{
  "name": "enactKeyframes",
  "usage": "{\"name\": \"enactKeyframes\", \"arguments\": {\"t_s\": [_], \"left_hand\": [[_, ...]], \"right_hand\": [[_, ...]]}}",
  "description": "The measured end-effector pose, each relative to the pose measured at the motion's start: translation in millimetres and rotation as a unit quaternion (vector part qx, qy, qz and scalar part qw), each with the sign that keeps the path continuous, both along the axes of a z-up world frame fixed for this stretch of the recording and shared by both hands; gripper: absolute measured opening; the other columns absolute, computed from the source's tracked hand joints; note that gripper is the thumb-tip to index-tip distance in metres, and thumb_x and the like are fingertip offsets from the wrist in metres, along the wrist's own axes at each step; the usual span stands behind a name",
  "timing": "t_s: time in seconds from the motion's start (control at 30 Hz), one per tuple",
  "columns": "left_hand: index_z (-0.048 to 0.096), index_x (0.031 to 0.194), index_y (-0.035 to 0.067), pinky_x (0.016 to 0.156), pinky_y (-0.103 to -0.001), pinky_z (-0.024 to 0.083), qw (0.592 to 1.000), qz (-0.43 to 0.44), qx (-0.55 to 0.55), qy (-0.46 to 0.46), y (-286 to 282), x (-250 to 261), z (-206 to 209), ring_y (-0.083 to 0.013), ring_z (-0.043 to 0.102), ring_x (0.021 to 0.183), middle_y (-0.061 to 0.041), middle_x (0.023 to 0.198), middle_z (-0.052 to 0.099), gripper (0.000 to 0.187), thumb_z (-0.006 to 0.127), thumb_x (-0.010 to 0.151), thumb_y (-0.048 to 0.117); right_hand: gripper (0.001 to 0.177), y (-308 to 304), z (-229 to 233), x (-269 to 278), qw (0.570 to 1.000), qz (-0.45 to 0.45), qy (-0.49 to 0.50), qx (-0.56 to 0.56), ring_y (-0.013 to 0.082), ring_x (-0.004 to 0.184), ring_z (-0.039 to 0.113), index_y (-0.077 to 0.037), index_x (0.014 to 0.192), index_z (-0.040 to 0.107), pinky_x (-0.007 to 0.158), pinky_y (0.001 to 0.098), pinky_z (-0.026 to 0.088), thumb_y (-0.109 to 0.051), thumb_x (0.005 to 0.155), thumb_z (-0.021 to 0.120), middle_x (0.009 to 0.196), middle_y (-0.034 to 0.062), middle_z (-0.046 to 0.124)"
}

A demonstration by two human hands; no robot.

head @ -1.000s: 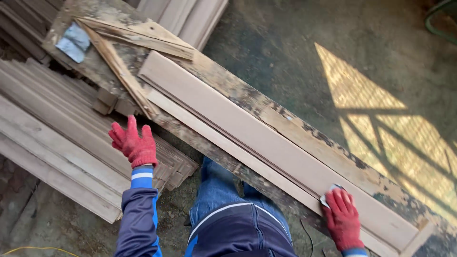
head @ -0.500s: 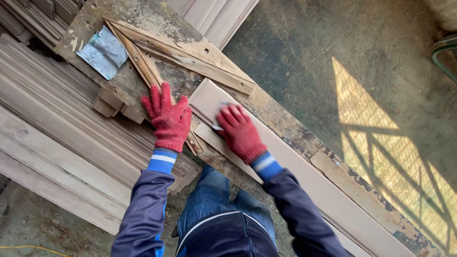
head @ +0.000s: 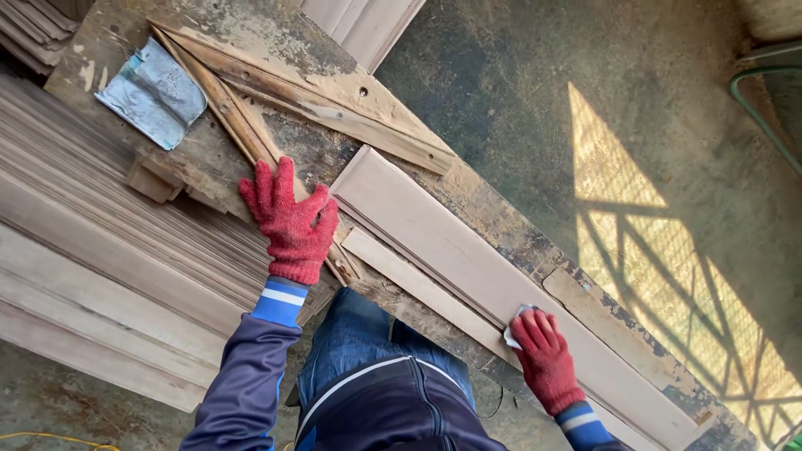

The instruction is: Sanding wooden planks using an orbital power sander and manual sandpaper in a workshop.

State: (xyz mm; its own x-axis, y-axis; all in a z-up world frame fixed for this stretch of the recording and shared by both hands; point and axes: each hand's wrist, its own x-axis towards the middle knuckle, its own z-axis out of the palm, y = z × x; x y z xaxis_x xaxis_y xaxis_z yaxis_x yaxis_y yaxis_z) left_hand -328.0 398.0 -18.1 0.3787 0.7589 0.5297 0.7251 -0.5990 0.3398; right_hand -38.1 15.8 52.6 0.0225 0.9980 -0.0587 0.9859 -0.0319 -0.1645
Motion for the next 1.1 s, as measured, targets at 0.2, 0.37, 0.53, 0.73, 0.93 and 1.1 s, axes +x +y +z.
{"name": "enactKeyframes", "arguments": {"t_s": [0.2,0.37,0.53,0.73,0.93,1.1], "left_hand": [[0.083,0.094,0.023,0.109,-0.079,0.029,0.999,-0.007,0.034,-0.036,-1.0,0.0,-5.1,-0.0508,0.05,0.135,-0.019,0.142,0.062,0.022,0.083,0.072,0.019],[0.081,0.099,0.02,0.114,-0.071,0.028,0.999,-0.001,0.022,-0.043,-1.4,-1.4,-1.8,-0.0426,0.047,0.141,-0.013,0.146,0.061,0.018,0.079,0.081,0.017],[0.08,0.098,0.018,0.115,-0.068,0.031,0.998,-0.004,0.022,-0.064,-0.2,-3.5,-1.8,-0.0413,0.045,0.142,-0.012,0.145,0.061,0.014,0.08,0.083,0.017],[0.081,0.097,0.016,0.12,-0.066,0.027,0.999,-0.003,-0.01,-0.052,-8.3,-1.3,7.6,-0.0421,0.042,0.144,-0.013,0.15,0.056,0.014,0.085,0.083,0.015],[0.077,0.097,0.019,0.11,-0.067,0.037,0.996,-0.007,0.057,-0.073,1.0,2.4,3.3,-0.0417,0.051,0.136,-0.012,0.141,0.065,0.014,0.08,0.084,0.017],[0.077,0.1,0.017,0.111,-0.066,0.037,0.996,-0.008,0.036,-0.084,-0.7,0.1,3.2,-0.0395,0.049,0.138,-0.011,0.142,0.064,0.014,0.078,0.086,0.018]], "right_hand": [[0.042,126.1,-29.9,-40.6,0.991,0.064,0.103,0.056,0.0444,0.13,0.055,-0.01,0.132,0.064,0.111,0.0599,0.045,-0.032,0.097,0.06,0.132,0.0175,0.064],[0.035,322.4,-14.6,-126.8,0.96,0.141,0.118,0.212,0.0391,0.126,0.059,-0.009,0.128,0.069,0.111,0.0568,0.047,-0.033,0.103,0.06,0.129,0.0162,0.068],[0.04,258.5,-11.2,-106.4,0.973,0.13,0.102,0.161,0.0383,0.133,0.056,-0.009,0.133,0.066,0.116,0.0559,0.041,-0.031,0.101,0.06,0.135,0.0159,0.065],[0.05,82.3,13.0,-45.1,0.996,0.061,0.069,0.008,0.0387,0.131,0.055,-0.009,0.131,0.062,0.114,0.0539,0.043,-0.025,0.084,0.068,0.138,0.0127,0.06],[0.041,174.2,-16.8,-63.7,0.988,0.101,0.095,0.068,0.0435,0.129,0.057,-0.01,0.13,0.065,0.109,0.0584,0.047,-0.032,0.096,0.066,0.132,0.0174,0.065],[0.039,317.9,-28.7,-109.7,0.964,0.151,0.149,0.158,0.0417,0.128,0.057,-0.009,0.131,0.067,0.111,0.0582,0.045,-0.036,0.103,0.06,0.133,0.0168,0.066]]}}
